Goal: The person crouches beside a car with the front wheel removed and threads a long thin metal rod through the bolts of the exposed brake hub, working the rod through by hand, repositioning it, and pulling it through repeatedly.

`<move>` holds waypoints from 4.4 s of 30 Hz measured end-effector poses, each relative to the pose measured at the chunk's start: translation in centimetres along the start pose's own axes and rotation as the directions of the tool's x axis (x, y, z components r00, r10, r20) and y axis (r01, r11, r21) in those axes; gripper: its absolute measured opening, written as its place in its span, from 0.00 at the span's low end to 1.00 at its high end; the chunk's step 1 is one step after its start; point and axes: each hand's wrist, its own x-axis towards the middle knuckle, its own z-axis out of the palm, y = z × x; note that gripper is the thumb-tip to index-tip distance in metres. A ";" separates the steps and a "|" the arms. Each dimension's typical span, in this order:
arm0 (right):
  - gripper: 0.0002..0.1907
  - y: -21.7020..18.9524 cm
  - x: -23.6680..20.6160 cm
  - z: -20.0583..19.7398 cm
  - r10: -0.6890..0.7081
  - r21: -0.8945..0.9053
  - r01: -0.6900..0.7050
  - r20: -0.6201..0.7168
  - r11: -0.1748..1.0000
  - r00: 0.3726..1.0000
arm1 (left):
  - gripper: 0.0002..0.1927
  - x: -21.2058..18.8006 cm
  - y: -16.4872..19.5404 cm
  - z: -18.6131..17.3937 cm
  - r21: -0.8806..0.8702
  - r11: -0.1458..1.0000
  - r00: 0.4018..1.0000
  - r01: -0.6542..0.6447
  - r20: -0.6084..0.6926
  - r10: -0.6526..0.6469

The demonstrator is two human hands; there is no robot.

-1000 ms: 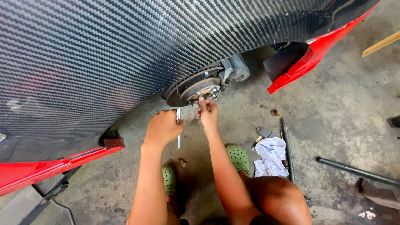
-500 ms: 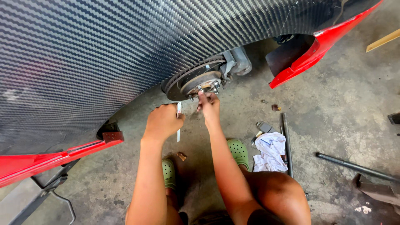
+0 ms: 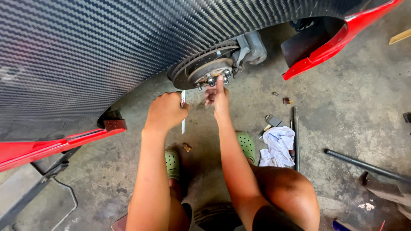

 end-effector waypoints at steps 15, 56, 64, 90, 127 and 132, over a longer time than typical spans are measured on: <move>0.36 0.0 -0.4 0.5 -0.051 0.011 0.050 0.091 0.999 0.995 | 0.11 -0.1 -0.7 0.0 -0.013 1.000 1.000 -0.014 -0.025 0.014; 0.15 -2.3 -1.2 0.2 0.023 0.165 -0.037 0.082 0.986 0.996 | 0.11 0.2 -0.4 0.1 0.009 1.000 1.000 -0.019 -0.025 0.019; 0.17 -1.7 -0.5 -0.5 0.110 0.234 -0.154 0.189 0.960 0.976 | 0.11 0.2 -0.2 0.2 0.023 1.000 1.000 0.007 -0.017 -0.007; 0.11 -3.7 -1.4 0.8 0.153 0.372 -0.244 0.257 0.896 0.954 | 0.10 0.1 0.5 -0.6 -0.018 1.000 1.000 0.024 0.007 -0.024; 0.05 1.5 -2.3 6.6 -0.056 0.043 0.061 -0.121 0.997 0.991 | 0.12 0.1 -0.1 -2.7 -0.050 0.995 0.996 0.081 0.025 -0.080; 0.14 1.1 -2.1 5.5 0.032 -0.006 -0.033 -0.133 0.999 0.991 | 0.11 0.1 -0.1 -2.2 -0.064 0.996 0.998 0.056 0.009 -0.056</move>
